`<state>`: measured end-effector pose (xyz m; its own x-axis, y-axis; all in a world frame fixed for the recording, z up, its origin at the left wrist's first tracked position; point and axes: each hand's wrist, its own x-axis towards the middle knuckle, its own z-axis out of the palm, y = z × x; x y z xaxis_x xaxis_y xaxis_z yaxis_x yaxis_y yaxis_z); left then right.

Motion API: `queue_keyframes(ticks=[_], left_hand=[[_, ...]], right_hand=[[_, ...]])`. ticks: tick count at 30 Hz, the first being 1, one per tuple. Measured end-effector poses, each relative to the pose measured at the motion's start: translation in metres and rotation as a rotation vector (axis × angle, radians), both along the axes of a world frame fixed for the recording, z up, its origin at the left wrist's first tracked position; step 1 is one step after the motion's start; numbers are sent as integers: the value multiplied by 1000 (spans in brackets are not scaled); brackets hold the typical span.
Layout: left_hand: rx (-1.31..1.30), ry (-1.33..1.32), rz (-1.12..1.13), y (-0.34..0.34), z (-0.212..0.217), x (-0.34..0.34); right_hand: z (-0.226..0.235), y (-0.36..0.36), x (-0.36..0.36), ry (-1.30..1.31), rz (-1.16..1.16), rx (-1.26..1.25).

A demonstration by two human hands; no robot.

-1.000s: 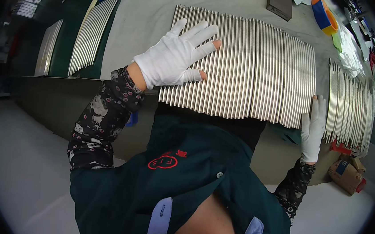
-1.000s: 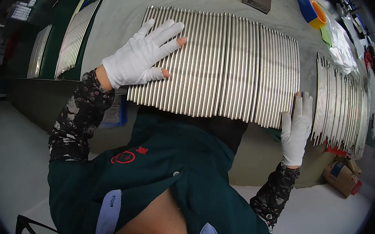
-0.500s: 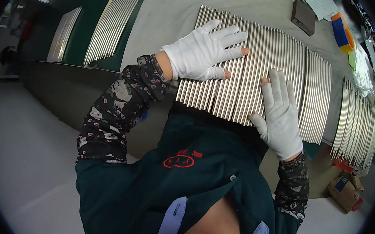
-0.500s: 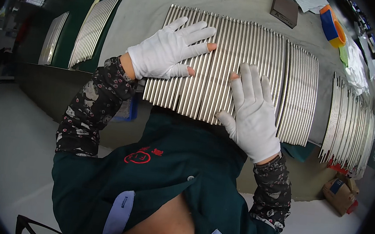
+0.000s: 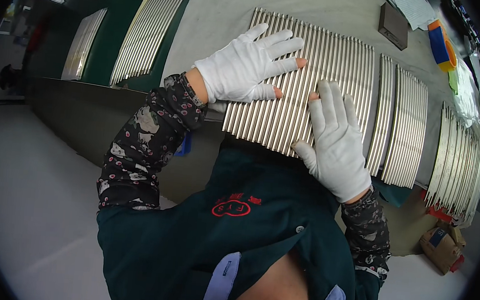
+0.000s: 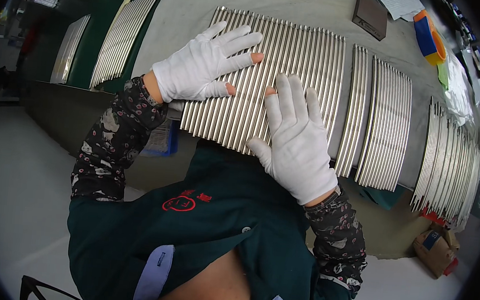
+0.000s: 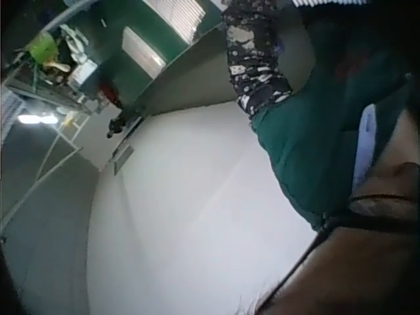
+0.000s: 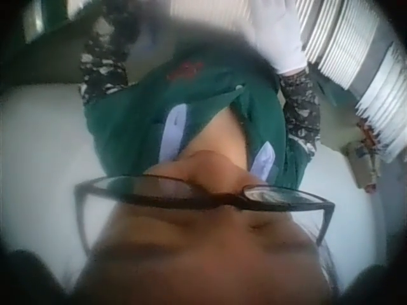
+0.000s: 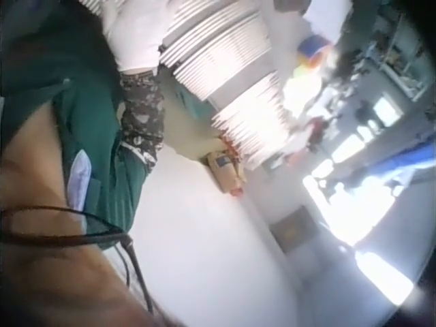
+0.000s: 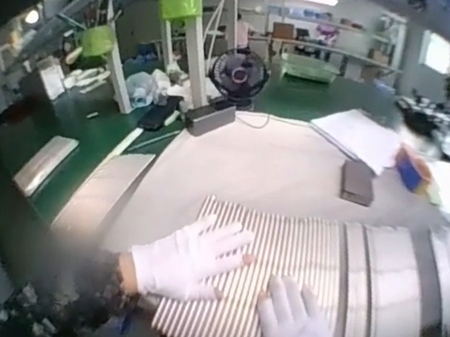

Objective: Aligning a large set of metal rods on a workbench and polishing them with a sanding block.

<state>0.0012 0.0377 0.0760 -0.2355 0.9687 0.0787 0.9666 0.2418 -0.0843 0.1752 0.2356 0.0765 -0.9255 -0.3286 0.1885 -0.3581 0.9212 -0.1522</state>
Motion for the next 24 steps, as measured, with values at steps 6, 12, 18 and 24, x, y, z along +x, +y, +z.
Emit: queue_keyframes(ticks=[6, 12, 18, 24], left_hand=[[21, -6, 16, 0, 0, 3], [39, -4, 11, 8, 3, 9], [38, -13, -4, 16, 8, 11], [17, -13, -5, 19, 9, 13]], right_hand=[[5, 8, 3, -7, 19, 6], [4, 21, 11, 17, 0, 22], [6, 22, 12, 38, -11, 5], [4, 23, 14, 37, -14, 11]])
